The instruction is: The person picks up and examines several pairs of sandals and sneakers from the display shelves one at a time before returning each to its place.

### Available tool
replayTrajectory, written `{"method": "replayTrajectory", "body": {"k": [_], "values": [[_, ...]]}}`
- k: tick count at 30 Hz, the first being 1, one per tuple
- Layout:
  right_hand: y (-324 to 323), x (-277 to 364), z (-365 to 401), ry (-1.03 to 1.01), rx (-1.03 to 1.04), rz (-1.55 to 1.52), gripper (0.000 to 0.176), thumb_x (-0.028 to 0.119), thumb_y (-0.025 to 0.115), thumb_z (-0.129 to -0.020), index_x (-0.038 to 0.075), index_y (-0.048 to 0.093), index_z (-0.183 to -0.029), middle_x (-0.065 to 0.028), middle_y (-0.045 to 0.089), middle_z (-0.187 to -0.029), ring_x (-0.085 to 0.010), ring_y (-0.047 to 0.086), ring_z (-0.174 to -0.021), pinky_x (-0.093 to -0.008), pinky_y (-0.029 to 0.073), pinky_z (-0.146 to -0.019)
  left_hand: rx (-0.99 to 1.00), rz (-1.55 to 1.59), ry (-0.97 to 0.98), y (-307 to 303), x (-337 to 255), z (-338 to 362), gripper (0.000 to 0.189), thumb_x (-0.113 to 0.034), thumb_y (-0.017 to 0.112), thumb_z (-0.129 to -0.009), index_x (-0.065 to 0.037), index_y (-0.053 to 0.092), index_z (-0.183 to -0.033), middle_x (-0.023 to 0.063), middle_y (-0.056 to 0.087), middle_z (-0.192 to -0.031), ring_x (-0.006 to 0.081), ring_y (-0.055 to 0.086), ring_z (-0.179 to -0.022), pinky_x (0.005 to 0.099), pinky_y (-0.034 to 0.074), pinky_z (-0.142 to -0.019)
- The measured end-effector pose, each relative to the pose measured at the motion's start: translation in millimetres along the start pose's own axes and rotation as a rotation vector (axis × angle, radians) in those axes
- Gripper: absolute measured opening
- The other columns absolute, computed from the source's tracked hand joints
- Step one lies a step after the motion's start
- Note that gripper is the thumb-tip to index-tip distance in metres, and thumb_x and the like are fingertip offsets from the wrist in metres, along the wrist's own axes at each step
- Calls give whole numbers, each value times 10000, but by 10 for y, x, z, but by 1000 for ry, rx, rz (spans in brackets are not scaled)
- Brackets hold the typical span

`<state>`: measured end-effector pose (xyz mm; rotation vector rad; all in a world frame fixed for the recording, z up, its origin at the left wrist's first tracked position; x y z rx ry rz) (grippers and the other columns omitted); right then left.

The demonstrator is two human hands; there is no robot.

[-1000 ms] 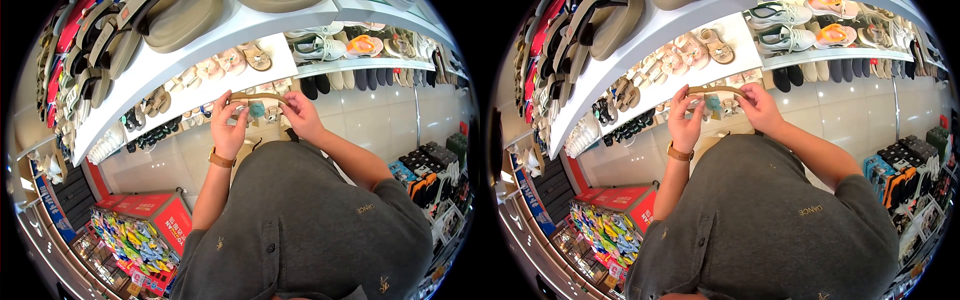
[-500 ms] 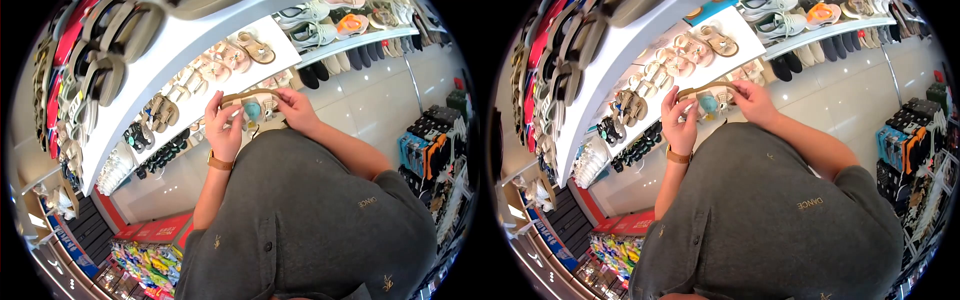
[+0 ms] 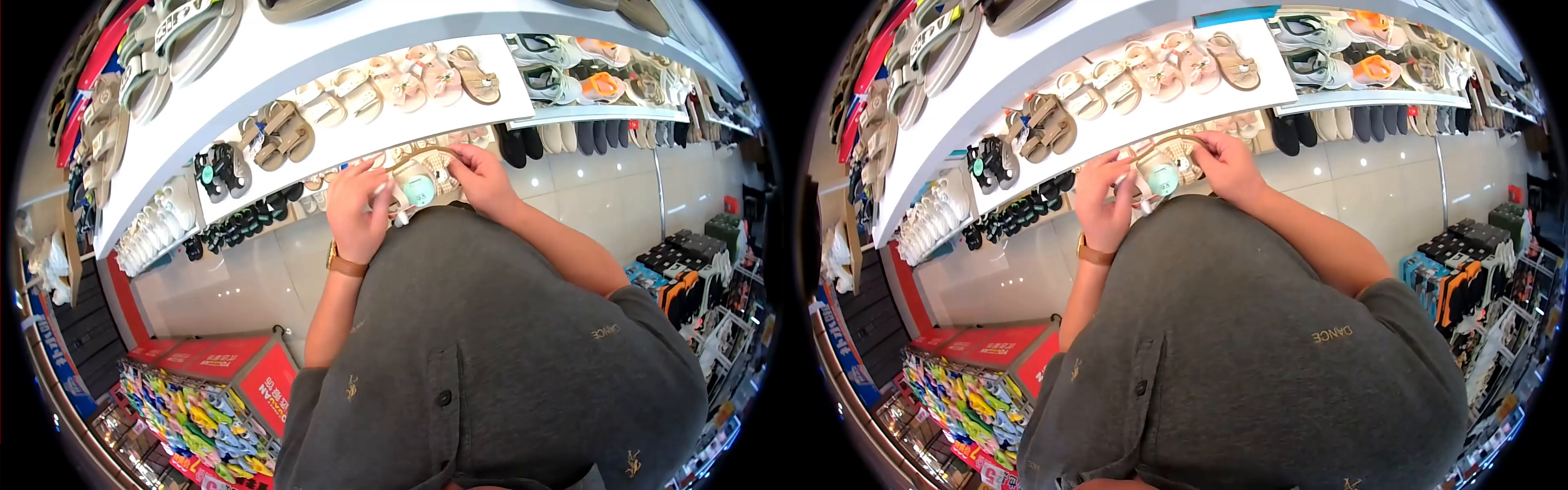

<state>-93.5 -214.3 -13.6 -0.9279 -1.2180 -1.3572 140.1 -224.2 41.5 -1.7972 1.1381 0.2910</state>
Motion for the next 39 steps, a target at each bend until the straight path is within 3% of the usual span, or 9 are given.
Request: {"method": "replayTrajectory", "body": {"k": [1, 4, 12, 13, 17, 24, 33, 36, 39], "values": [[3, -10, -30, -2, 16, 16, 251, 112, 574, -1031, -54, 645, -1207, -49, 708, -976, -82, 638, -834, -245, 531, -759, -14, -134, 157, -33, -21, -13, 143, -46, 759, -824, -74, 718, -959, 55, 741, -1005, 272, 698, -1045, 428, 486, -950], [52, 104, -72, 191, -104, 34, 245, 124, 564, -1037, -52, 656, -1181, -46, 705, -952, -84, 631, -808, -249, 532, -733, -39, -267, 303, -221, -267, -45, 156, -38, 800, -810, -67, 717, -939, 55, 742, -956, 278, 699, -968, 419, 487, -881], [6, 185, -75, -6, 67, 59, 231, 53, 545, -1034, -48, 619, -1228, -64, 704, -1027, -88, 633, -889, -261, 532, -802, -222, 159, -244, -91, -162, 159, 175, -11, 789, -843, -40, 724, -1003, 106, 727, -968, 217, 673, -884, 309, 511, -822], [12, 202, -67, -17, 83, 61, 233, 48, 542, -1034, -49, 616, -1232, -68, 703, -1042, -91, 635, -902, -263, 533, -815, -205, 185, -262, -71, -141, 183, 237, 19, 761, -883, 10, 700, -1112, 71, 702, -1016, 118, 636, -915, 274, 511, -831], [-21, 213, -57, -22, 138, 67, 242, 31, 533, -1032, -55, 603, -1247, -85, 700, -1094, -103, 647, -946, -269, 539, -853, -238, 400, -469, 52, -129, 210, 276, 20, 751, -891, 12, 693, -1161, 36, 657, -1038, 95, 595, -879, 254, 501, -815], [-91, 265, -82, -3, 183, 26, 243, 36, 533, -1036, -63, 593, -1250, -92, 699, -1104, -114, 651, -959, -276, 540, -857, -117, 282, -432, 115, -82, 177, 212, -15, 728, -917, -12, 725, -1129, 52, 677, -1063, 111, 596, -896, 259, 494, -808], [-126, 196, -126, 3, 206, 27, 236, 26, 531, -1033, -65, 593, -1241, -89, 699, -1109, -115, 649, -975, -279, 534, -871, -196, 283, -404, 180, -179, 145, 176, -1, 742, -886, -25, 754, -1061, 60, 688, -987, 127, 598, -814, 267, 499, -763], [-116, 217, -126, 6, 201, 46, 236, 19, 521, -1033, -64, 597, -1241, -82, 701, -1098, -105, 651, -954, -279, 541, -851, -146, 294, -437, 168, -171, 166, 250, -18, 729, -897, -29, 736, -1147, 70, 683, -1072, 145, 629, -908, 275, 507, -838], [-100, 237, -173, 60, 200, -36, 258, 70, 546, -1036, -49, 601, -1258, -68, 702, -1086, -91, 648, -905, -274, 550, -786, -65, 210, -310, 100, -195, 140, 325, -72, 683, -940, -29, 684, -1262, 87, 661, -1201, 164, 634, -1056, 295, 494, -942]]}}
Point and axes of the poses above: each hand's wrist, its own z-axis away from the middle knuckle, its own y-axis out of the palm, x = y × z, the point moved 1 cm from there along -z, towards the middle knuckle
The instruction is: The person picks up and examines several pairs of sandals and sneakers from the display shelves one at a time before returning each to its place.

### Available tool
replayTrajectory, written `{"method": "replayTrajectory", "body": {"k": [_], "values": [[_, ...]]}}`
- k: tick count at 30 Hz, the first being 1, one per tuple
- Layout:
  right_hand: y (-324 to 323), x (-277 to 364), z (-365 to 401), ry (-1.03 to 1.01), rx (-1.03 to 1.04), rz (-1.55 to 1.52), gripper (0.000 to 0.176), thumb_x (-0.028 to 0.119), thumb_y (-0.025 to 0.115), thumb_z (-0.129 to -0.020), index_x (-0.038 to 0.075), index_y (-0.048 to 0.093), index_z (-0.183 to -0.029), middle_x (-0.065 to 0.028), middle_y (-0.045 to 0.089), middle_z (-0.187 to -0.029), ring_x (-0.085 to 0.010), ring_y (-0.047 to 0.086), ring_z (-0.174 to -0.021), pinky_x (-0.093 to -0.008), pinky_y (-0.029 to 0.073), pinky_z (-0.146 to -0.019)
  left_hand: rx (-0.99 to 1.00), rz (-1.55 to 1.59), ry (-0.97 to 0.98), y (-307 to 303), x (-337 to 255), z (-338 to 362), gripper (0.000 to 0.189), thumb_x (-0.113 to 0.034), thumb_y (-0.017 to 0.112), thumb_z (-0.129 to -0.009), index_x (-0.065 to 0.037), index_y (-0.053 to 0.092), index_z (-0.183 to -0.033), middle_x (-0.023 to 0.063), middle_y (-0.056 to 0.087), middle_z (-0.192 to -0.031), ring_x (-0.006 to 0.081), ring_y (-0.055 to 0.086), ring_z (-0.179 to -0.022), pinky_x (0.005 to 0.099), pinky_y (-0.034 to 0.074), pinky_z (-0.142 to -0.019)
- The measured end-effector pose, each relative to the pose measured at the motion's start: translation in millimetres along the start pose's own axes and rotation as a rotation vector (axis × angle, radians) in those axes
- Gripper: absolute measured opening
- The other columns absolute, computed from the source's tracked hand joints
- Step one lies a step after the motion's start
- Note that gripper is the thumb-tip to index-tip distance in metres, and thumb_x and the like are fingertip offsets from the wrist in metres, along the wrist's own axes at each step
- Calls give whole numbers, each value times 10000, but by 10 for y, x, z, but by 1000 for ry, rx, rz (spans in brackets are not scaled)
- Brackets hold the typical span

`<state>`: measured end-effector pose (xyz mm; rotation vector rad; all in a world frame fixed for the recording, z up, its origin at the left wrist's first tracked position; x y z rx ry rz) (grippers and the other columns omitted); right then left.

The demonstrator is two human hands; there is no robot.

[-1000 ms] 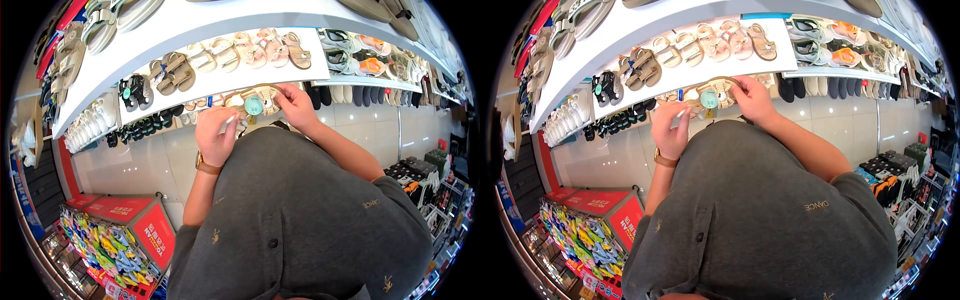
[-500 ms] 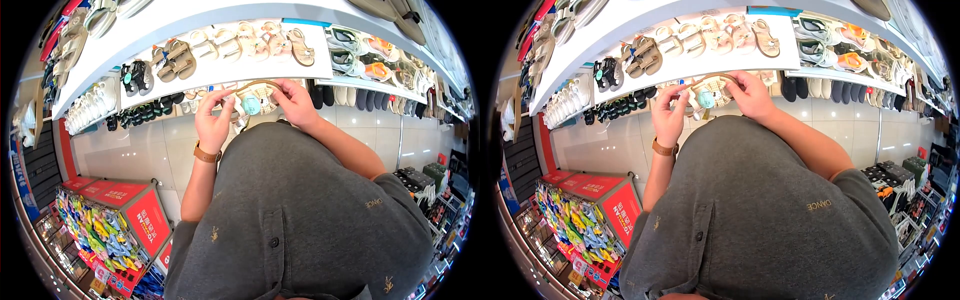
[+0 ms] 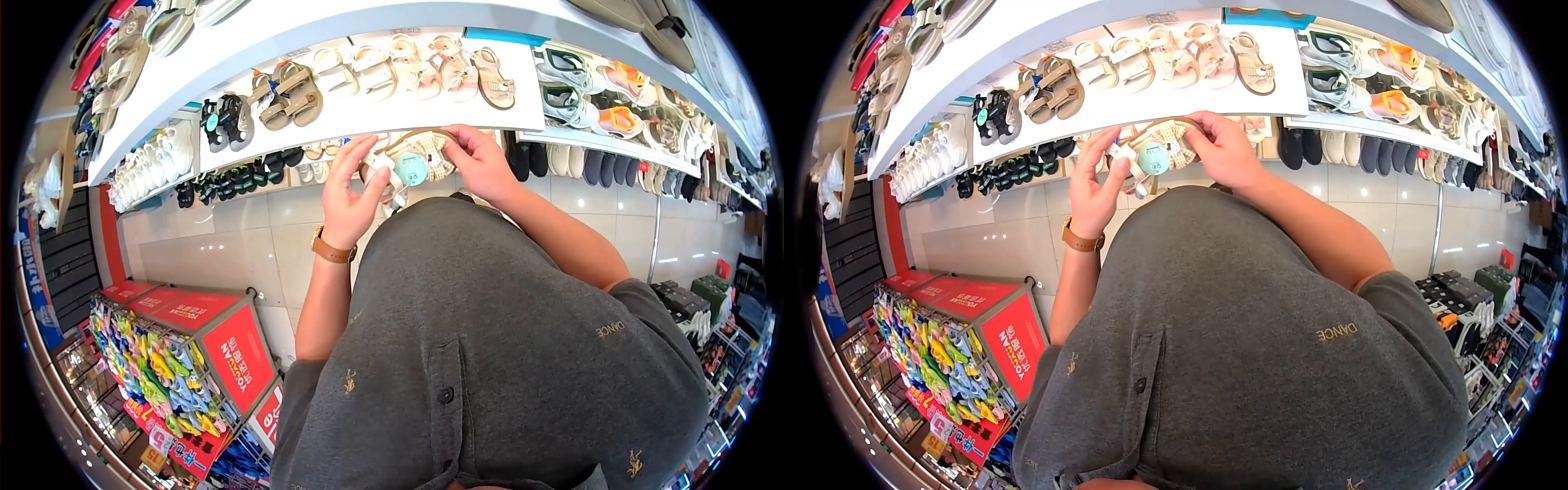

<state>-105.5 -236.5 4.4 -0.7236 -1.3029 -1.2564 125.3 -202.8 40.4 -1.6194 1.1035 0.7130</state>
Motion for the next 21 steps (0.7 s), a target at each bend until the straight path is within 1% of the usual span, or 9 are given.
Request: {"method": "replayTrajectory", "body": {"k": [3, 4, 7, 9, 13, 15, 17, 18, 21], "values": [[-41, 79, -100, 135, 39, 133, 301, 167, 560, -1047, -13, 608, -1283, -51, 698, -1054, -90, 641, -847, -270, 547, -714, 213, 508, -299, -60, 114, 96, 391, -196, 607, -1013, -31, 623, -1366, 114, 592, -1395, 180, 597, -1202, 323, 461, -1016], [-51, 68, -147, 155, 48, 127, 319, 201, 560, -1049, 0, 611, -1291, -49, 695, -1046, -92, 638, -837, -270, 544, -701, 224, 530, -314, -59, 68, 104, 377, -217, 561, -1040, -28, 623, -1360, 112, 607, -1380, 163, 596, -1186, 322, 463, -1013], [-14, 58, -234, 189, 55, 114, 356, 276, 540, -1066, 40, 609, -1323, -32, 682, -1036, -94, 629, -823, -266, 529, -682, 244, 416, -366, -65, 123, 165, 364, -207, 528, -1063, -13, 608, -1361, 97, 654, -1302, 130, 625, -1125, 289, 500, -931], [52, 77, -240, 179, 34, 112, 360, 289, 499, -1091, 67, 593, -1359, -6, 668, -1048, -90, 625, -836, -258, 513, -697, 197, 490, -482, -46, 208, 215, 346, -209, 506, -1078, -16, 615, -1343, 84, 679, -1245, 118, 648, -1074, 270, 517, -874], [166, 63, -211, 228, 60, -141, 428, 302, 498, -1092, 90, 491, -1464, -60, 650, -1096, -141, 653, -905, -302, 539, -788, -33, 673, -658, 28, 269, 280, 307, -225, 493, -1090, -33, 643, -1277, 62, 704, -1152, 115, 683, -986, 262, 543, -805], [215, 30, -200, 234, 85, -144, 465, 290, 500, -1091, 99, 435, -1510, -89, 642, -1134, -165, 663, -943, -321, 546, -837, -137, 804, -743, 49, 234, 294, 306, -221, 487, -1089, -26, 595, -1300, 67, 683, -1195, 153, 679, -1040, 313, 558, -861], [250, -14, -190, 179, 110, -110, 513, 288, 542, -1071, 70, 409, -1515, -121, 667, -1095, -186, 677, -945, -322, 553, -826, -273, 929, -827, 92, 139, 289, 326, -221, 480, -1090, -18, 556, -1333, 71, 669, -1224, 172, 670, -1077, 339, 558, -892], [260, -25, -188, 152, 122, -92, 540, 287, 563, -1061, 55, 396, -1518, -138, 679, -1075, -196, 684, -946, -323, 557, -820, -185, 958, -828, 65, 170, 297, 361, -247, 435, -1099, -10, 517, -1360, 89, 647, -1267, 199, 651, -1138, 370, 551, -931], [264, -7, -198, 173, 167, -20, 525, 279, 556, -1068, 100, 395, -1535, -119, 642, -1196, -183, 661, -1015, -328, 546, -880, -167, 1089, -932, 60, 184, 332, 392, -307, 384, -1106, -34, 529, -1347, 110, 650, -1257, 221, 651, -1117, 396, 546, -923]]}}
Point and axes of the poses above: each hand's wrist, its own z-axis away from the middle knuckle, its own y-axis out of the palm, x = y × z, the point moved 1 cm from there along -z, towards the middle knuckle
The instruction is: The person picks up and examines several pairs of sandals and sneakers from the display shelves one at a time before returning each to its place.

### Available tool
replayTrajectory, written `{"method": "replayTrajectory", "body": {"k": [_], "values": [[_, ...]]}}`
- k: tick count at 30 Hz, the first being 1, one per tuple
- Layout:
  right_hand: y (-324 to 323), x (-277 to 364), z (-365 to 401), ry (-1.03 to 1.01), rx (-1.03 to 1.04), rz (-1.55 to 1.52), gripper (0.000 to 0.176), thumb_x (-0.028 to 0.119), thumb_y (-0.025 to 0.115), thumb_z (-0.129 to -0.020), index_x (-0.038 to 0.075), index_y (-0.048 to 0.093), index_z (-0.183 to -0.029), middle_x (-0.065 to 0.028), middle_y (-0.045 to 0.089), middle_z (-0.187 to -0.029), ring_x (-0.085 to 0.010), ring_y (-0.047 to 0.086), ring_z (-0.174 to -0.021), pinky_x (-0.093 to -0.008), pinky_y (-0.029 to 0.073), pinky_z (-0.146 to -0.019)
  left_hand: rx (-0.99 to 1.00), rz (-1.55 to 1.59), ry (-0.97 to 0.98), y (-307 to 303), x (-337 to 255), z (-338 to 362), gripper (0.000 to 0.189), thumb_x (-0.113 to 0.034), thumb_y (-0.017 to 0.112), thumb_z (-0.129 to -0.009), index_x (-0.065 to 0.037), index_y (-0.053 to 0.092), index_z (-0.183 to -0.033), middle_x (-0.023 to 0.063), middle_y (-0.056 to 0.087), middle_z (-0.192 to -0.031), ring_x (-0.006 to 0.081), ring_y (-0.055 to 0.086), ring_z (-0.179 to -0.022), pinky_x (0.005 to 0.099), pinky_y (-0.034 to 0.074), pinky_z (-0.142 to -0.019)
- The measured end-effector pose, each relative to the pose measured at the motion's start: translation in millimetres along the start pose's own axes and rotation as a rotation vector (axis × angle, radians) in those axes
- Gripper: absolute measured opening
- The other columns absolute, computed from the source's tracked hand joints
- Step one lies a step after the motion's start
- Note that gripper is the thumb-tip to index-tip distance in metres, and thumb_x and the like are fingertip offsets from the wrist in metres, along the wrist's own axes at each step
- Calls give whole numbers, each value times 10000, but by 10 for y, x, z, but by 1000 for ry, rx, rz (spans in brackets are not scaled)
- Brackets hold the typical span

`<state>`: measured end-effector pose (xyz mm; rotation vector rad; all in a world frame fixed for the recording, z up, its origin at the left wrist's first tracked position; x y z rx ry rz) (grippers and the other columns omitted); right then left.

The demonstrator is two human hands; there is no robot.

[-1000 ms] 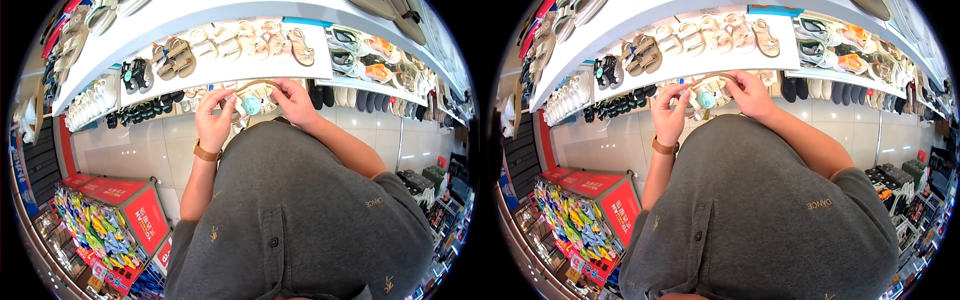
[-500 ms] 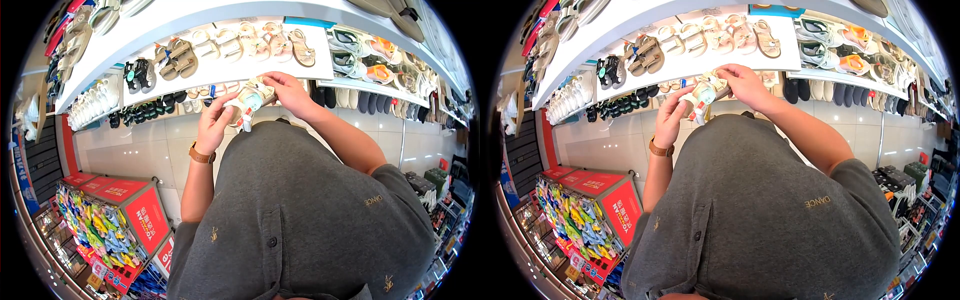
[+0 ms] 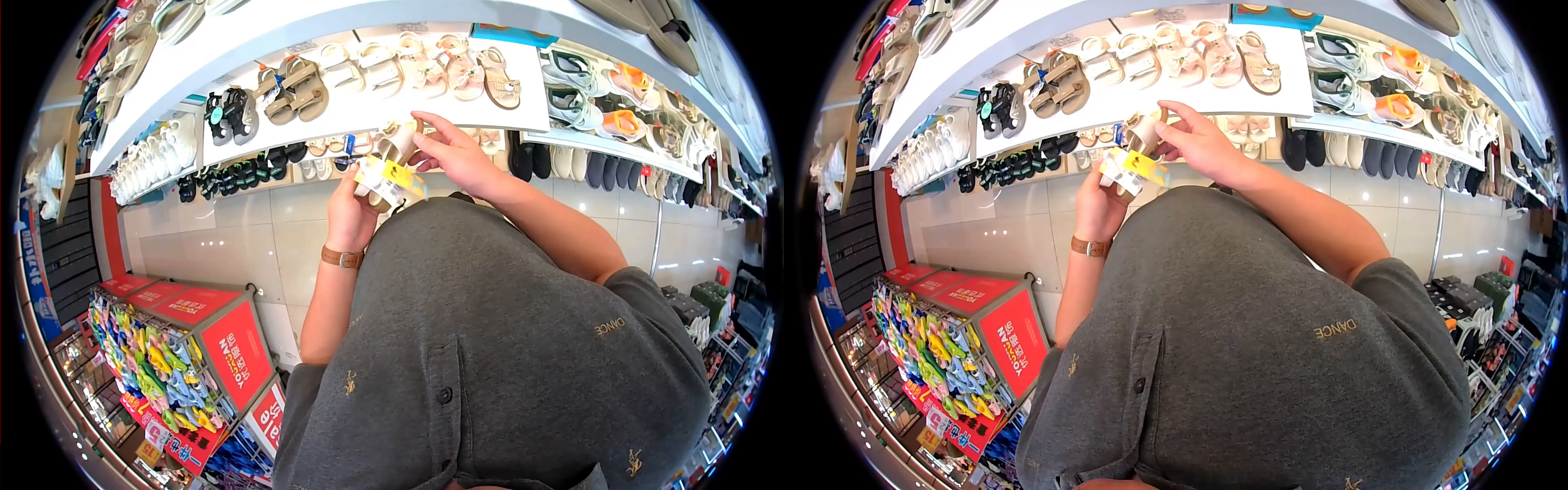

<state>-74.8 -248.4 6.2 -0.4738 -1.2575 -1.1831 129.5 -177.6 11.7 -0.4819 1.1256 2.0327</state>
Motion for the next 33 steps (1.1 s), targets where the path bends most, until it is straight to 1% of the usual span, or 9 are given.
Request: {"method": "replayTrajectory", "body": {"k": [6, 9, 12, 15, 18, 21, 26, 30, 33], "values": [[25, 75, -42, 36, 13, 136, 582, 311, 579, -1057, 101, 360, -1554, -135, 636, -1215, -190, 652, -1033, -336, 534, -902, -13, 26, -86, -78, 3, 2, 422, -370, 350, -1099, -91, 541, -1352, 125, 651, -1259, 262, 648, -1041, 428, 530, -895], [49, 113, -25, 77, -16, -87, 601, 322, 599, -1047, 91, 359, -1546, -147, 629, -1220, -193, 649, -1043, -329, 532, -904, -9, 63, -93, -129, 22, -30, 420, -368, 351, -1098, -90, 542, -1348, 117, 652, -1258, 258, 647, -1040, 426, 530, -880], [103, 95, 83, -90, 9, 77, 596, 293, 624, -1034, 87, 373, -1534, -151, 608, -1245, -185, 639, -1059, -326, 535, -904, -1, 90, -71, -165, 21, -46, 417, -369, 352, -1095, -94, 545, -1343, 104, 658, -1251, 255, 646, -1036, 427, 529, -867], [253, 246, 266, -344, -27, 333, 428, 239, 641, -1022, 47, 557, -1394, -104, 656, -1123, -145, 648, -988, -296, 530, -849, -41, 83, -25, -129, -11, -11, 417, -346, 361, -1109, -81, 529, -1384, 71, 654, -1304, 215, 655, -1144, 396, 544, -879], [127, 204, 216, -247, -43, 474, 242, 196, 658, -1006, 6, 709, -1146, -52, 689, -964, -108, 647, -879, -270, 511, -785, -40, 61, -6, -103, -27, -24, 426, -347, 351, -1112, -84, 529, -1396, 66, 642, -1326, 204, 647, -1157, 393, 544, -897], [71, 115, 162, -105, -69, 324, 267, 230, 647, -1014, -18, 743, -986, -27, 699, -866, -96, 638, -795, -267, 494, -746, -135, 24, 9, 7, -46, 13, 392, -324, 375, -1089, -109, 535, -1374, 70, 625, -1329, 245, 626, -1155, 439, 514, -924], [-6, -45, 96, -55, -51, 253, 500, 438, 530, -1054, -20, 725, -1007, -73, 707, -895, -135, 649, -815, -301, 514, -766, -51, 50, 68, -103, 1, -54, 373, -299, 400, -1093, -88, 535, -1370, 66, 622, -1329, 229, 619, -1186, 437, 511, -967], [-56, 93, 67, 53, -245, -5, 582, 524, 454, -1065, -12, 666, -1140, -91, 712, -965, -165, 664, -847, -325, 521, -813, 96, -158, 193, -125, -14, -86, 327, -256, 445, -1087, -74, 547, -1340, 82, 636, -1296, 205, 639, -1154, 369, 522, -969], [-168, 158, 73, 119, -130, -65, 440, 346, 545, -1058, -9, 587, -1313, -90, 699, -1062, -155, 669, -899, -310, 551, -802, 156, -338, 212, -86, -62, -79, 235, -213, 519, -1065, -66, 624, -1215, 45, 692, -1101, 117, 658, -976, 275, 524, -845]]}}
Point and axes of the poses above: each hand's wrist, its own z-axis away from the middle knuckle, its own y-axis out of the palm, x = y × z, the point moved 1 cm from there along -z, towards the middle knuckle
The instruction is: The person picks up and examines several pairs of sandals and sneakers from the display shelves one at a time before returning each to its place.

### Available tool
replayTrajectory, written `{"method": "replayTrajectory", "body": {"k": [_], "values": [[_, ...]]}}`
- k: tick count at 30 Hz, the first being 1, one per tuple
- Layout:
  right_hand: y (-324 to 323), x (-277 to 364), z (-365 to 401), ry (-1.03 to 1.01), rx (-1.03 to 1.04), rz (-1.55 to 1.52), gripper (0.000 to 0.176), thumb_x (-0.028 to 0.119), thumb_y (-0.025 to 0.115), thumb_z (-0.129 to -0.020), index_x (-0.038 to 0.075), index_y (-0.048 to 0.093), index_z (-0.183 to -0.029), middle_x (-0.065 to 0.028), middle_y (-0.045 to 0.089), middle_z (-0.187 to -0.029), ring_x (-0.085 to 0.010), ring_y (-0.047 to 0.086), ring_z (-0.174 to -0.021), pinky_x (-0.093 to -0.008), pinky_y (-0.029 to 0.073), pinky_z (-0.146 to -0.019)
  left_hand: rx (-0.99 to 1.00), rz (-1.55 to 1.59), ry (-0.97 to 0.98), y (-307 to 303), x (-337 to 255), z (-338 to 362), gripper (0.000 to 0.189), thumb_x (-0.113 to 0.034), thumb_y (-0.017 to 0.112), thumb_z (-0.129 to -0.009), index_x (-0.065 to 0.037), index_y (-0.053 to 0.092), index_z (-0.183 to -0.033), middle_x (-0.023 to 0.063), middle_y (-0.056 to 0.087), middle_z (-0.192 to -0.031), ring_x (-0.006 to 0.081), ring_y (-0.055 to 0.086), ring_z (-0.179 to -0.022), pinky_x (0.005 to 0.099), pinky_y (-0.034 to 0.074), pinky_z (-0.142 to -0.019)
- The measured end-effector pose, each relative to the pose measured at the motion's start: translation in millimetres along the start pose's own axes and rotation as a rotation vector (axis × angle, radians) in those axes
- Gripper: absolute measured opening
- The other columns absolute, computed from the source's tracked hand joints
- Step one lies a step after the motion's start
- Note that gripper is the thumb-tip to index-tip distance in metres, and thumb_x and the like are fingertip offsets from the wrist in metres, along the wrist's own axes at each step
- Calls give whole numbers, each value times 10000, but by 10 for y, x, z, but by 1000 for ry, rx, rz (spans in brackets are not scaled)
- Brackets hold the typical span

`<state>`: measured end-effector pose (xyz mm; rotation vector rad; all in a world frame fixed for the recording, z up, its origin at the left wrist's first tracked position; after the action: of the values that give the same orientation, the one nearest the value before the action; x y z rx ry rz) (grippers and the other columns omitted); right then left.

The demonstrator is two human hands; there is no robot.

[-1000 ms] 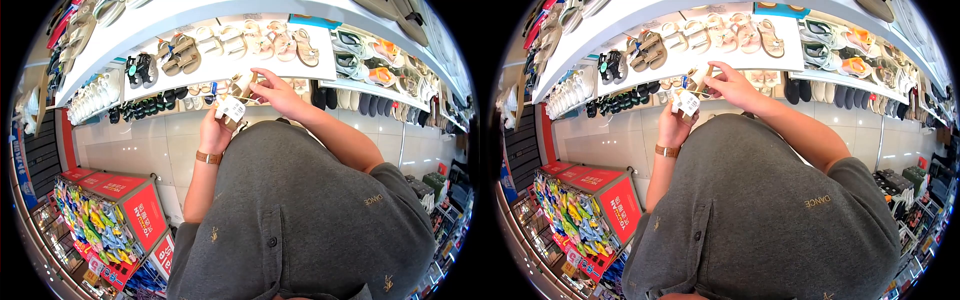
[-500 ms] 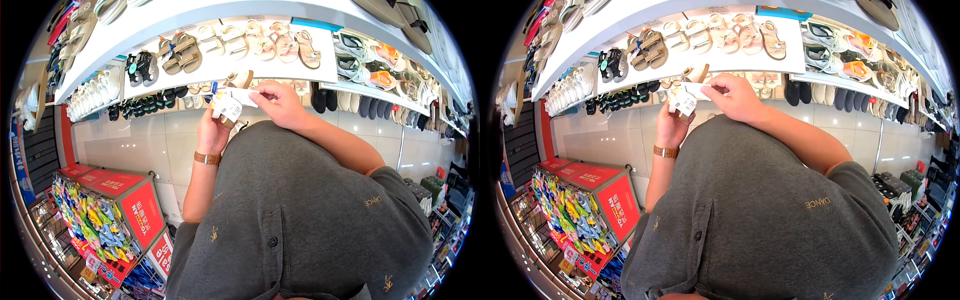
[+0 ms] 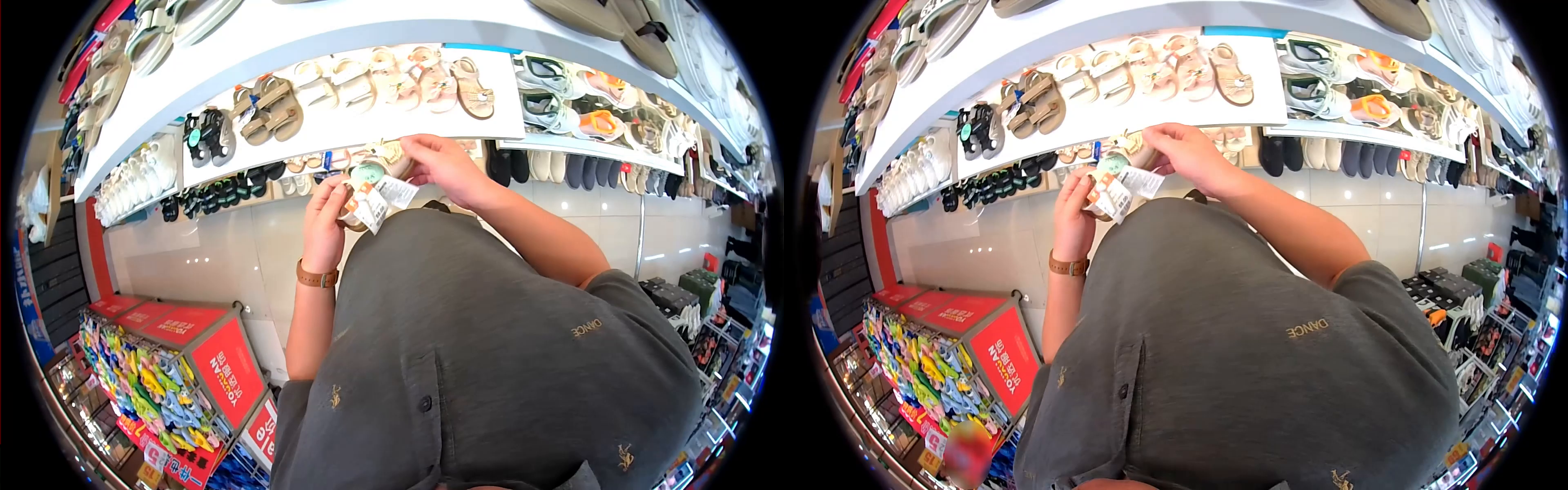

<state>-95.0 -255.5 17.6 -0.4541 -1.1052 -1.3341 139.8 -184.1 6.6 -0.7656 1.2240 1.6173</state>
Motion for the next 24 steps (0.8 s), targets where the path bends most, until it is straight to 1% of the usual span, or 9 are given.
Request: {"method": "replayTrajectory", "body": {"k": [2, 5, 6, 9, 10, 13, 15, 20, 24], "values": [[-68, 2, -5, -13, 22, 19, 372, 200, 592, -1024, -20, 579, -1323, -85, 687, -1078, -141, 665, -892, -296, 560, -778, 4, -90, 26, 118, -87, -21, 199, -189, 566, -1044, -64, 652, -1173, 15, 700, -1020, 86, 651, -895, 249, 523, -785], [-282, -58, -39, 30, 24, 91, 328, 147, 605, -998, -25, 603, -1278, -81, 689, -1061, -139, 666, -854, -300, 567, -758, 115, -194, 71, 223, -175, -83, 196, -149, 577, -1031, -50, 651, -1184, 14, 700, -1014, 90, 652, -899, 255, 525, -805], [-318, 12, 24, 44, 4, 173, 303, 116, 629, -978, -33, 619, -1242, -92, 703, -1064, -151, 685, -873, -301, 573, -753, 156, -226, 87, 256, -187, -122, 275, -128, 592, -1023, -43, 597, -1284, 60, 689, -1113, 107, 652, -946, 271, 534, -832], [-577, 72, 115, 80, 98, 173, 364, 78, 643, -946, -65, 602, -1279, -132, 699, -1098, -177, 694, -919, -306, 590, -752, 127, -313, 193, 441, -224, -184, 405, -187, 565, -1041, -73, 498, -1423, 126, 652, -1277, 137, 631, -1079, 292, 497, -929], [-662, 94, 140, 57, 85, 64, 354, 68, 647, -940, -70, 610, -1264, -135, 700, -1102, -186, 700, -921, -317, 593, -764, 123, -354, 214, 462, -228, -200, 495, -207, 539, -1058, -75, 387, -1511, 156, 616, -1334, 173, 626, -1132, 326, 501, -963], [-964, 152, 244, -40, -134, -205, 370, 4, 590, -938, -72, 571, -1300, -156, 675, -1173, -233, 688, -1002, -361, 577, -863, 100, -172, 170, 471, -154, -261, 500, -227, 524, -1069, -61, 379, -1518, 154, 618, -1323, 205, 639, -1133, 349, 515, -970], [-1215, 142, 243, -115, -307, -338, 425, -12, 550, -952, -88, 478, -1364, -174, 651, -1213, -263, 672, -1048, -367, 555, -924, 96, -175, 124, 424, -115, -257, 469, -224, 501, -1081, -48, 392, -1501, 159, 623, -1308, 223, 652, -1115, 354, 525, -958], [-1982, -73, -113, -229, -585, -671, 303, -6, 538, -988, -63, 497, -1283, -160, 611, -1200, -254, 640, -1055, -349, 570, -940, 64, -87, -15, 174, 46, -182, 426, -205, 488, -1087, -37, 424, -1473, 163, 635, -1286, 218, 667, -1057, 343, 526, -926], [-2333, -207, -463, -159, -708, -787, 246, -26, 532, -995, -63, 488, -1234, -162, 586, -1199, -261, 626, -1078, -337, 599, -944, -6, -47, -62, 2, 139, -92, 412, -217, 485, -1088, -41, 441, -1458, 173, 637, -1275, 225, 668, -1047, 349, 532, -919]]}}
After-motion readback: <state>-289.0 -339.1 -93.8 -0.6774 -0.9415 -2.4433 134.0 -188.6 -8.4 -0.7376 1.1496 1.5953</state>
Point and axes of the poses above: each hand's wrist, its own z-axis away from the middle knuckle, its own y-axis out of the palm, x = y × z, the point moved 1 cm from there along -z, towards the middle knuckle
